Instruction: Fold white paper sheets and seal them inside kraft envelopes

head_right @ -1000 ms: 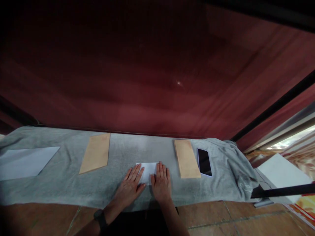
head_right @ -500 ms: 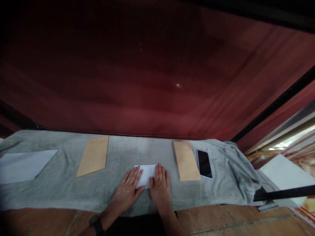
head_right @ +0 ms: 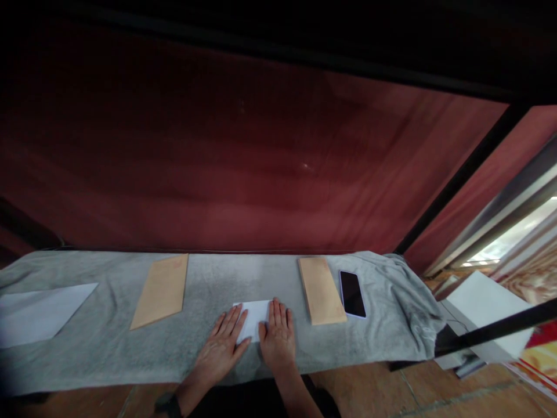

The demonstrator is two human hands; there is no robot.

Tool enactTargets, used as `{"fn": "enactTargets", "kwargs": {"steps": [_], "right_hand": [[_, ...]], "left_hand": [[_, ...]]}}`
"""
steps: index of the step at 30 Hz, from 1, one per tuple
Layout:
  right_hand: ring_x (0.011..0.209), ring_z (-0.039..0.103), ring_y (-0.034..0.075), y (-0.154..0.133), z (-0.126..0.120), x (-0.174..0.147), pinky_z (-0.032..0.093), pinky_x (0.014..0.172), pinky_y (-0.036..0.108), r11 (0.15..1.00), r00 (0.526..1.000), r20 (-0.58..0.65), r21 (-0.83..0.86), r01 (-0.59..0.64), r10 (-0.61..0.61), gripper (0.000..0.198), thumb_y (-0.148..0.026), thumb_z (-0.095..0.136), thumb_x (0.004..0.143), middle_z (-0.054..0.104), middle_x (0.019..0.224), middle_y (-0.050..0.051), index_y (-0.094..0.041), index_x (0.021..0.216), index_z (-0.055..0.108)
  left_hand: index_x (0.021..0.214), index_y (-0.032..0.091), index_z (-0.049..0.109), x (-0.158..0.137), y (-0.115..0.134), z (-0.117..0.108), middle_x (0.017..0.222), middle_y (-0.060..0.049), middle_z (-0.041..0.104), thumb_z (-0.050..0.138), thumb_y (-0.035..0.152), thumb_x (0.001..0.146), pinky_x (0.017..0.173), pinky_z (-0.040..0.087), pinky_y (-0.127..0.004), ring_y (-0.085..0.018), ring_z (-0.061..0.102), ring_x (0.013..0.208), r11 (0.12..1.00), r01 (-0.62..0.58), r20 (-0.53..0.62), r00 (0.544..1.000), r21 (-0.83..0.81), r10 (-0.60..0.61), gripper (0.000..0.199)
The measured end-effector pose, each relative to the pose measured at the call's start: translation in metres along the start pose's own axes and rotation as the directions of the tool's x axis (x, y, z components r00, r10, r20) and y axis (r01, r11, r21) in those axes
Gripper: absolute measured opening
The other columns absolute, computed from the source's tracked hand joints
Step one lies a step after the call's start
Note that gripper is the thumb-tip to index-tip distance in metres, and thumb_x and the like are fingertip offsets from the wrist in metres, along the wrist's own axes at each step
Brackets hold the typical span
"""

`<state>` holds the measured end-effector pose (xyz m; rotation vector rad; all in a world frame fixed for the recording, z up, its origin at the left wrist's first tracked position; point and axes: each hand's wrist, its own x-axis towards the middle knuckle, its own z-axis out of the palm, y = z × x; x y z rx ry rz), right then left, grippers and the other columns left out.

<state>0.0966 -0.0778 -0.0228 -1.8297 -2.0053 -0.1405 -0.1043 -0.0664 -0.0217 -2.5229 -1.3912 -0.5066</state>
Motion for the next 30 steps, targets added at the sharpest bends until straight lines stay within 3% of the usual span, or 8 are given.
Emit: {"fn": "enactTargets", "kwargs": {"steps": [19, 30], "right_hand": [[0.142, 0.042, 0.027, 0.0036, 0.0040, 0.0018, 0.027, 0.118, 0.047, 1.000, 0.999, 0.046, -0.009, -0.010, 0.011, 0.057, -0.042, 0.035, 0.102, 0.043, 0.154, 0.013, -0.013, 0.151, 0.041], [0.144, 0.038, 0.026, 0.0032, 0.0004, 0.0036, 0.023, 0.118, 0.047, 0.998, 0.994, 0.107, -0.063, -0.005, 0.012, 0.058, -0.041, 0.032, 0.103, 0.038, 0.157, 0.013, -0.012, 0.152, 0.038]], "left_hand": [[0.151, 0.019, 0.040, 0.0006, 0.0037, -0.0001, 0.153, -0.014, 0.046, 0.035, 0.060, 0.098, 0.118, 0.028, -0.046, -0.026, 0.041, 0.143, 0.999, 0.035, 0.030, 0.999, -0.031, -0.034, 0.067], [0.149, 0.015, 0.043, 0.0047, 0.0068, 0.0019, 0.155, -0.017, 0.042, 0.033, 0.058, 0.098, 0.117, 0.027, -0.051, -0.030, 0.036, 0.145, 0.996, 0.058, 0.137, 0.989, -0.068, -0.048, 0.067]]}}
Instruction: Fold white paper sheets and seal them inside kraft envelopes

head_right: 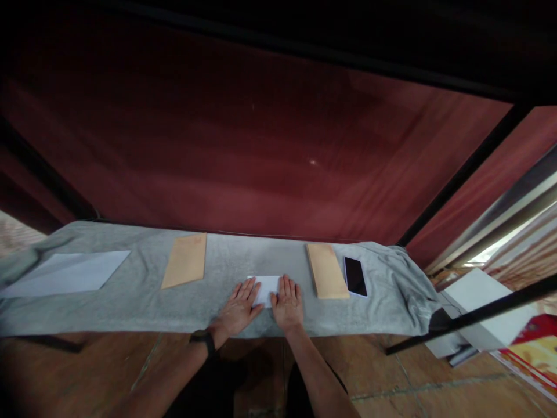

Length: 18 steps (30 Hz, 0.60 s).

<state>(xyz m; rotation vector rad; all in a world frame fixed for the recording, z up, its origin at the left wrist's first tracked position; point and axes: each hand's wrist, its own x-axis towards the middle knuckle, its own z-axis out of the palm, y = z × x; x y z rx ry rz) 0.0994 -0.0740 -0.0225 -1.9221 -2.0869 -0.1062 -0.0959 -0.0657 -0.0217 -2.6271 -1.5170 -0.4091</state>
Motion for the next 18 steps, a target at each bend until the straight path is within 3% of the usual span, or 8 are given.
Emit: {"fn": "enactTargets", "kwargs": {"steps": [5, 12, 18], "right_hand": [[0.143, 0.039, 0.026, -0.001, -0.005, 0.000, 0.024, 0.118, 0.046, 0.999, 1.000, 0.005, -0.029, 0.013, -0.013, 0.057, -0.039, 0.032, 0.103, 0.040, 0.156, 0.013, -0.010, 0.152, 0.038], [0.143, 0.040, 0.026, 0.000, -0.003, -0.001, 0.026, 0.118, 0.046, 0.999, 1.000, -0.016, -0.041, 0.009, -0.010, 0.054, -0.039, 0.037, 0.102, 0.042, 0.155, 0.013, -0.013, 0.150, 0.042], [0.143, 0.039, 0.027, 0.004, 0.000, -0.002, 0.028, 0.117, 0.048, 1.000, 1.000, -0.005, -0.016, 0.022, -0.022, 0.052, -0.036, 0.037, 0.102, 0.039, 0.156, 0.013, -0.015, 0.150, 0.043]], "left_hand": [[0.144, 0.014, 0.048, 0.007, 0.006, -0.002, 0.152, -0.019, 0.046, 0.036, 0.048, 0.098, 0.114, 0.030, -0.056, -0.034, 0.039, 0.143, 0.998, 0.056, 0.063, 0.997, -0.023, -0.054, 0.058], [0.146, 0.012, 0.045, 0.005, 0.021, 0.009, 0.153, -0.015, 0.045, 0.036, 0.026, 0.097, 0.118, 0.027, -0.053, -0.029, 0.037, 0.145, 0.999, 0.053, -0.067, 0.996, 0.008, -0.053, 0.052], [0.148, 0.014, 0.044, 0.019, 0.034, 0.014, 0.156, -0.012, 0.042, 0.035, 0.024, 0.096, 0.120, 0.026, -0.046, -0.024, 0.036, 0.146, 1.000, 0.004, -0.050, 0.999, 0.015, -0.003, 0.053]]}}
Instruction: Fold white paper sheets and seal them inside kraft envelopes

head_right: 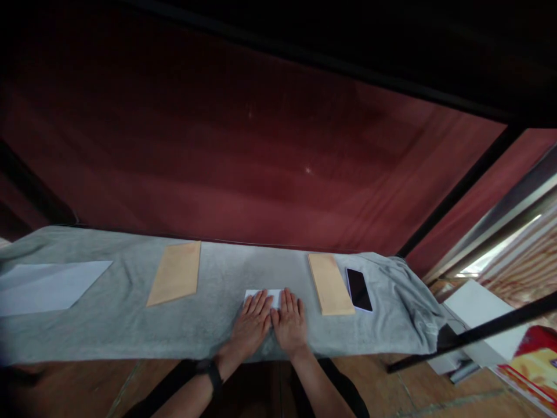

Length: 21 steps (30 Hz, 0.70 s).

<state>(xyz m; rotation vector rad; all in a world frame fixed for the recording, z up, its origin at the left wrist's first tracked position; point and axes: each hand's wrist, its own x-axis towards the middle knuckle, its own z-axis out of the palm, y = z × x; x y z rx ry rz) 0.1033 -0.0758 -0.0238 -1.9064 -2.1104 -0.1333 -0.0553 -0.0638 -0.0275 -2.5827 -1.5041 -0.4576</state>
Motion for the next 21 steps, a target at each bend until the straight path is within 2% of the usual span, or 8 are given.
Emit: {"fn": "enactTargets", "kwargs": {"steps": [5, 9, 11, 14, 18, 21], "right_hand": [[0.146, 0.035, 0.029, -0.011, 0.000, 0.012, 0.024, 0.120, 0.053, 0.997, 1.000, 0.019, 0.073, -0.017, 0.016, 0.049, -0.030, 0.033, 0.103, 0.040, 0.156, 0.013, -0.013, 0.147, 0.047], [0.146, 0.035, 0.021, -0.029, 0.004, 0.024, 0.031, 0.119, 0.046, 0.966, 0.989, 0.044, 0.222, 0.131, -0.144, 0.051, -0.034, 0.025, 0.106, 0.043, 0.155, 0.009, -0.017, 0.152, 0.040], [0.146, 0.036, 0.020, -0.030, 0.007, 0.026, 0.033, 0.119, 0.045, 0.957, 0.981, 0.037, 0.232, 0.176, -0.190, 0.051, -0.034, 0.024, 0.106, 0.043, 0.155, 0.008, -0.019, 0.153, 0.037], [0.145, 0.037, 0.021, -0.019, 0.009, 0.024, 0.031, 0.119, 0.046, 0.969, 0.984, 0.007, 0.174, 0.175, -0.179, 0.050, -0.033, 0.026, 0.106, 0.042, 0.156, 0.009, -0.019, 0.153, 0.037], [0.144, 0.039, 0.025, 0.002, 0.010, 0.021, 0.029, 0.119, 0.047, 0.984, 0.989, -0.032, 0.094, 0.150, -0.147, 0.053, -0.039, 0.030, 0.105, 0.039, 0.157, 0.011, -0.017, 0.154, 0.036], [0.144, 0.040, 0.026, 0.010, 0.010, 0.021, 0.030, 0.118, 0.048, 0.989, 0.992, -0.030, 0.076, 0.127, -0.125, 0.053, -0.038, 0.032, 0.105, 0.041, 0.156, 0.012, -0.017, 0.153, 0.038]], "left_hand": [[0.151, 0.015, 0.039, 0.004, -0.005, 0.008, 0.157, -0.011, 0.041, 0.036, 0.023, 0.095, 0.121, 0.025, -0.046, -0.024, 0.034, 0.147, 1.000, -0.006, -0.021, 1.000, 0.030, 0.006, 0.057], [0.154, 0.017, 0.034, 0.005, -0.010, 0.011, 0.157, -0.010, 0.040, 0.038, 0.018, 0.093, 0.120, 0.025, -0.046, -0.024, 0.035, 0.147, 0.997, -0.023, 0.016, 1.000, 0.076, 0.022, 0.061], [0.154, 0.016, 0.034, 0.005, -0.012, 0.008, 0.157, -0.011, 0.040, 0.037, 0.016, 0.093, 0.120, 0.024, -0.046, -0.024, 0.034, 0.147, 0.996, -0.023, 0.028, 0.999, 0.088, 0.020, 0.062], [0.152, 0.012, 0.038, 0.004, -0.018, 0.004, 0.157, -0.013, 0.040, 0.035, 0.019, 0.095, 0.121, 0.025, -0.044, -0.023, 0.034, 0.147, 0.997, 0.018, 0.026, 0.999, 0.074, -0.020, 0.058], [0.148, 0.010, 0.043, 0.001, -0.028, -0.003, 0.155, -0.014, 0.042, 0.035, 0.036, 0.100, 0.119, 0.030, -0.044, -0.025, 0.037, 0.145, 0.993, 0.110, 0.019, 0.994, 0.034, -0.111, 0.056], [0.147, 0.009, 0.045, 0.000, -0.033, -0.010, 0.154, -0.015, 0.044, 0.036, 0.042, 0.100, 0.118, 0.030, -0.046, -0.026, 0.039, 0.144, 0.988, 0.152, 0.042, 0.987, 0.027, -0.153, 0.058]]}}
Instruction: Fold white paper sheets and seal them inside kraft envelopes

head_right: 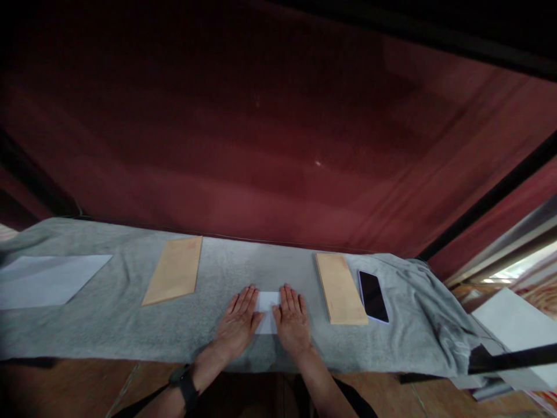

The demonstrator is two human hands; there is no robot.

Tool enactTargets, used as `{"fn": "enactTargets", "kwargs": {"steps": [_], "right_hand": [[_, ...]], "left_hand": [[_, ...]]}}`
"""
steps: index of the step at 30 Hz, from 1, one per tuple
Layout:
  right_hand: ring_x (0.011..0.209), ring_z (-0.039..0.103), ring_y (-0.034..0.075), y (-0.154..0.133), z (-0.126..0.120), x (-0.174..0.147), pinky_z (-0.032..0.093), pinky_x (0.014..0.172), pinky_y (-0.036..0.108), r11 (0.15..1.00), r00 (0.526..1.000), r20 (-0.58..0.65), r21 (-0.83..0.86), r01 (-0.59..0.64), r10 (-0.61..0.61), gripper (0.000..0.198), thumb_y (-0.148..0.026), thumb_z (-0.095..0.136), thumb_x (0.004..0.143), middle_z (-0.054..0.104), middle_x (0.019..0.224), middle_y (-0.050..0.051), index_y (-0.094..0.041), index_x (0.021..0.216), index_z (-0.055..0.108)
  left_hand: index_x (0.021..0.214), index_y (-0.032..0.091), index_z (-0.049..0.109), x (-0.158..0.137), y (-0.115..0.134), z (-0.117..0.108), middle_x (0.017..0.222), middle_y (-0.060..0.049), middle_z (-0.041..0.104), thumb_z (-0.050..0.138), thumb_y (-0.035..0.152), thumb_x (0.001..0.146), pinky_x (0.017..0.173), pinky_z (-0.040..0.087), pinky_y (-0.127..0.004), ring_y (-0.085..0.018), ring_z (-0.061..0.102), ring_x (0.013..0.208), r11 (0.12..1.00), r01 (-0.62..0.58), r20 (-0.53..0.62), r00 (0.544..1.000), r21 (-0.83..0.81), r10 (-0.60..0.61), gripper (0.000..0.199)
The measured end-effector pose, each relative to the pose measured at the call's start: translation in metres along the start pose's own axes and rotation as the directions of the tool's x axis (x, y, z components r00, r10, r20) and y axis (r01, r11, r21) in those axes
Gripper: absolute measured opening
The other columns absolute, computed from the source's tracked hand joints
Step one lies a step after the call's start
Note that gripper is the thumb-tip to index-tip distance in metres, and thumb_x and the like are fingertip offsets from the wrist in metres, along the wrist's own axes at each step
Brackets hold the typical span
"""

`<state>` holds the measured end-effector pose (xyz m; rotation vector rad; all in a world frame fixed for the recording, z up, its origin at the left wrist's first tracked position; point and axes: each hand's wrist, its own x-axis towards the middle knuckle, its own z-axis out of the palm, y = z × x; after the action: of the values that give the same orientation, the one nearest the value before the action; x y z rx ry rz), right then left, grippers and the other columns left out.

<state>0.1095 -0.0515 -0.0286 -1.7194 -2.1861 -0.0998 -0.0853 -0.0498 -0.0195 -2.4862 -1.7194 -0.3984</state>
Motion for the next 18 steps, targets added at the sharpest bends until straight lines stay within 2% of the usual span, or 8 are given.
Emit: {"fn": "enactTargets", "kwargs": {"steps": [7, 11, 15, 18], "right_hand": [[0.132, 0.051, 0.025, 0.008, -0.013, 0.017, 0.035, 0.114, 0.046, 0.998, 0.998, 0.059, 0.060, -0.002, -0.001, 0.046, -0.031, 0.051, 0.097, 0.055, 0.145, 0.011, -0.019, 0.142, 0.051], [0.122, 0.058, 0.022, 0.012, -0.026, 0.032, 0.040, 0.108, 0.038, 0.992, 0.991, 0.126, 0.108, -0.058, 0.044, 0.041, -0.022, 0.057, 0.091, 0.062, 0.132, 0.009, -0.025, 0.132, 0.059], [0.114, 0.059, 0.021, 0.016, -0.037, 0.047, 0.041, 0.101, 0.034, 0.981, 0.968, 0.233, 0.144, -0.129, 0.093, 0.038, -0.024, 0.063, 0.087, 0.064, 0.125, 0.006, -0.026, 0.125, 0.062], [0.115, 0.057, 0.024, 0.018, -0.040, 0.055, 0.040, 0.098, 0.036, 0.975, 0.945, 0.294, 0.121, -0.186, 0.143, 0.036, -0.026, 0.069, 0.083, 0.065, 0.121, 0.005, -0.026, 0.118, 0.064]], "left_hand": [[0.137, 0.010, 0.055, 0.014, -0.001, -0.032, 0.141, -0.016, 0.056, 0.040, 0.028, 0.099, 0.109, 0.038, -0.046, -0.030, 0.052, 0.129, 0.995, 0.044, 0.089, 0.995, -0.084, -0.037, 0.045], [0.127, 0.015, 0.060, 0.029, -0.004, -0.045, 0.130, -0.013, 0.061, 0.051, 0.026, 0.093, 0.103, 0.041, -0.042, -0.029, 0.055, 0.121, 0.982, 0.114, 0.196, 0.977, -0.150, -0.084, 0.037], [0.118, 0.017, 0.062, 0.043, -0.010, -0.047, 0.124, -0.011, 0.061, 0.061, 0.027, 0.087, 0.103, 0.040, -0.040, -0.028, 0.052, 0.122, 0.968, 0.144, 0.275, 0.958, -0.207, -0.084, 0.032], [0.114, 0.019, 0.063, 0.047, -0.015, -0.042, 0.122, -0.010, 0.061, 0.065, 0.027, 0.084, 0.104, 0.040, -0.040, -0.028, 0.051, 0.124, 0.959, 0.131, 0.273, 0.960, -0.252, -0.059, 0.031]]}}
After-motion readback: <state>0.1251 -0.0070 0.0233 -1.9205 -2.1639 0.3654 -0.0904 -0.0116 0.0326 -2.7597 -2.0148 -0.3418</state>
